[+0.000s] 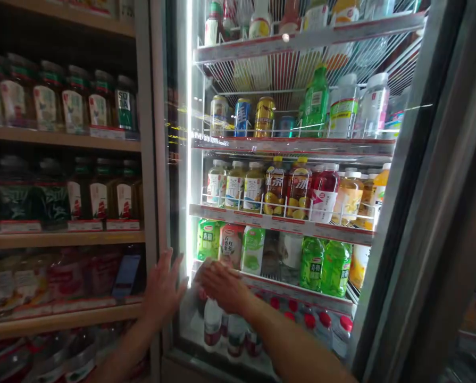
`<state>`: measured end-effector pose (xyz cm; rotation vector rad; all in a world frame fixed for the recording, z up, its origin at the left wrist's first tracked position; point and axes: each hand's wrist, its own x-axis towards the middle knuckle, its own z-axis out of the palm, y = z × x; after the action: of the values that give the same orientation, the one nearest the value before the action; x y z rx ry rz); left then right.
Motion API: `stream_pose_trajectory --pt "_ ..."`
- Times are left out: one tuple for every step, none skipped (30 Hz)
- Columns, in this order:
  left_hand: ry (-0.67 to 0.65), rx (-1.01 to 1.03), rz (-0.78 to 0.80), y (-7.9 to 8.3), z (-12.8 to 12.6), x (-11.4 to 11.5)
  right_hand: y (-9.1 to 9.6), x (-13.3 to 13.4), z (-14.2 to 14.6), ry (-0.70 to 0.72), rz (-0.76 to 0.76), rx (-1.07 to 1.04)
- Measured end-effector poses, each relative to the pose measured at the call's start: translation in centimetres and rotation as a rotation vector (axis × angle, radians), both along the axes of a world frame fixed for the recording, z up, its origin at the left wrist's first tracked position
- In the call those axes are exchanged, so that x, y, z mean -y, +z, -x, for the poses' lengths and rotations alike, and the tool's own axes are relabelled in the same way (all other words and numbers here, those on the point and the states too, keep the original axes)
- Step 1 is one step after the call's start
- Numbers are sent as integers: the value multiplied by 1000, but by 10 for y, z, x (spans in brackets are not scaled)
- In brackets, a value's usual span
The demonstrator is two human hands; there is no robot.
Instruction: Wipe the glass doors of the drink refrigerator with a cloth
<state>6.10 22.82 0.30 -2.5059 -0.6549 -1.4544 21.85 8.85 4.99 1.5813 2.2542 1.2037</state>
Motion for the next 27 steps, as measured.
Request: stream_pose_trajectory --pt "-2 2 -13 1 0 -1 -1 -6 3 27 36 20" --pt "-3 5 -22 3 1 -1 1 -13 5 34 36 16" --pt "1 7 -26 5 2 -3 8 -20 8 25 -3 -11" --pt "6 13 -27 7 3 -4 17 -27 11 6 -68 -53" --pt "13 23 -28 9 4 -6 26 -34 14 -19 -139 -99" --pt "19 36 -29 12 6 -7 33 -40 16 -40 -196 -136" --pt "22 45 -31 14 7 -9 37 -44 19 -48 -217 -153" --pt "22 57 -32 16 8 -12 37 -46 20 -40 -195 -140" --pt "19 67 -32 18 9 -13 35 -45 20 -16 -137 -99" --pt "16 71 -33 19 10 -15 33 -42 19 13 -64 -45" --pt "12 71 -30 21 10 -16 32 -37 17 39 -7 4" --pt "8 70 -30 21 9 -16 34 -29 12 50 12 32" --pt "2 73 -34 22 8 -16 41 -19 7 40 -17 35" --pt "-5 74 -40 22 6 -14 51 -7 0 7 -95 9" --pt "-14 74 -47 22 3 -13 63 8 -7 -49 -210 -35" --pt "-24 73 -53 23 -1 -10 75 24 -14 -120 -340 -83" --pt "-36 70 -60 24 -5 -7 84 42 -21 -192 -460 -120" --pt "-48 69 -67 25 -9 -4 88 60 -28 -253 -545 -138" --pt "-63 71 -76 28 -14 -1 88 80 -34 -285 -577 -130" --pt "-80 77 -89 32 -19 2 85 98 -39 -285 -556 -100" --pt "-99 91 -107 36 -24 6 80 115 -44 -263 -497 -57" --pt "-119 107 -127 41 -30 11 77 131 -49 -241 -437 -17" --pt "-142 126 -146 46 -35 16 77 143 -54 -237 -414 10" --pt "-169 142 -162 51 -41 22 80 154 -59 -261 -451 18" --pt "-197 159 -171 56 -47 29 87 162 -63 -310 -547 9" --pt "-227 178 -177 61 -53 37 94 169 -68 -371 -680 -11" --pt "-259 189 -178 65 -59 45 100 175 -71 -427 -810 -33"
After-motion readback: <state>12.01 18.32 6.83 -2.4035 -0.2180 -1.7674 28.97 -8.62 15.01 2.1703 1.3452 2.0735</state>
